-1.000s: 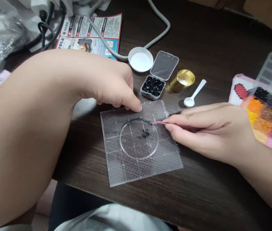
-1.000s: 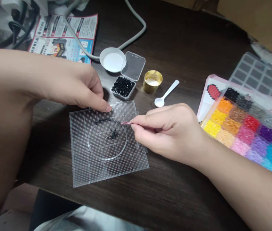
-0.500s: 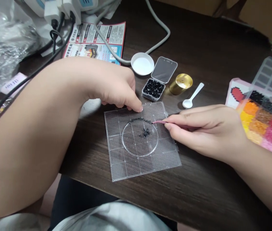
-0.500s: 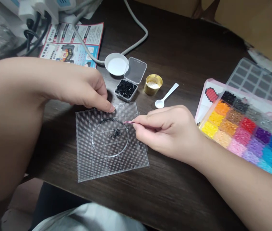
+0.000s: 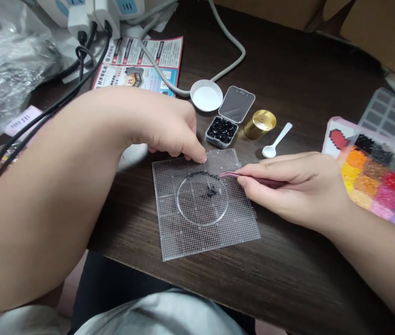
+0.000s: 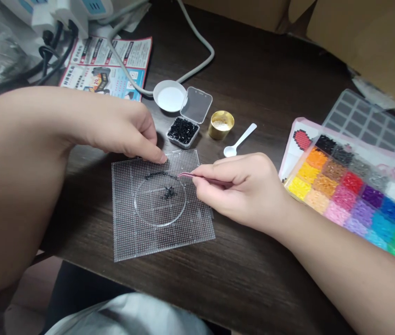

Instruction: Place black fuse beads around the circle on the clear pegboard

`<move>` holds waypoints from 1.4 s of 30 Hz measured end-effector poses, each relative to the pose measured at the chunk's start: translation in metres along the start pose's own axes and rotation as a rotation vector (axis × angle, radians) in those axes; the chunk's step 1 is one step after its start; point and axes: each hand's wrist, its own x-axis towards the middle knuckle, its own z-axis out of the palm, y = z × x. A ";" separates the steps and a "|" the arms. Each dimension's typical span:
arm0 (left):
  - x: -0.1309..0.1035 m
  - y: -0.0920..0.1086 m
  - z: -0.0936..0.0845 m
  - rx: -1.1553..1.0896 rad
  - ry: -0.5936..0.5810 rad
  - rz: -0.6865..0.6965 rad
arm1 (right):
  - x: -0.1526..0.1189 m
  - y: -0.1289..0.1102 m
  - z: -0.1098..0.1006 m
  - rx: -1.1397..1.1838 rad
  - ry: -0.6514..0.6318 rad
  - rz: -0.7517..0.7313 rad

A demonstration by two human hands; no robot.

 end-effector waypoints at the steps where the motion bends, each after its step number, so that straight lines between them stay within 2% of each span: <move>1: 0.000 0.000 0.000 0.000 0.001 0.003 | 0.001 0.000 0.001 0.000 0.004 0.007; 10: 0.001 -0.002 0.000 -0.015 0.010 0.067 | 0.005 -0.003 0.005 0.055 -0.009 0.009; 18: -0.002 -0.007 -0.001 -0.043 -0.016 0.042 | 0.003 -0.003 0.002 0.049 -0.006 0.070; 26: -0.002 -0.004 0.000 -0.059 -0.033 0.008 | 0.003 -0.001 0.003 0.062 0.002 0.033; 42: 0.006 -0.008 0.001 -0.032 0.007 0.046 | 0.002 -0.002 0.002 0.011 -0.019 0.026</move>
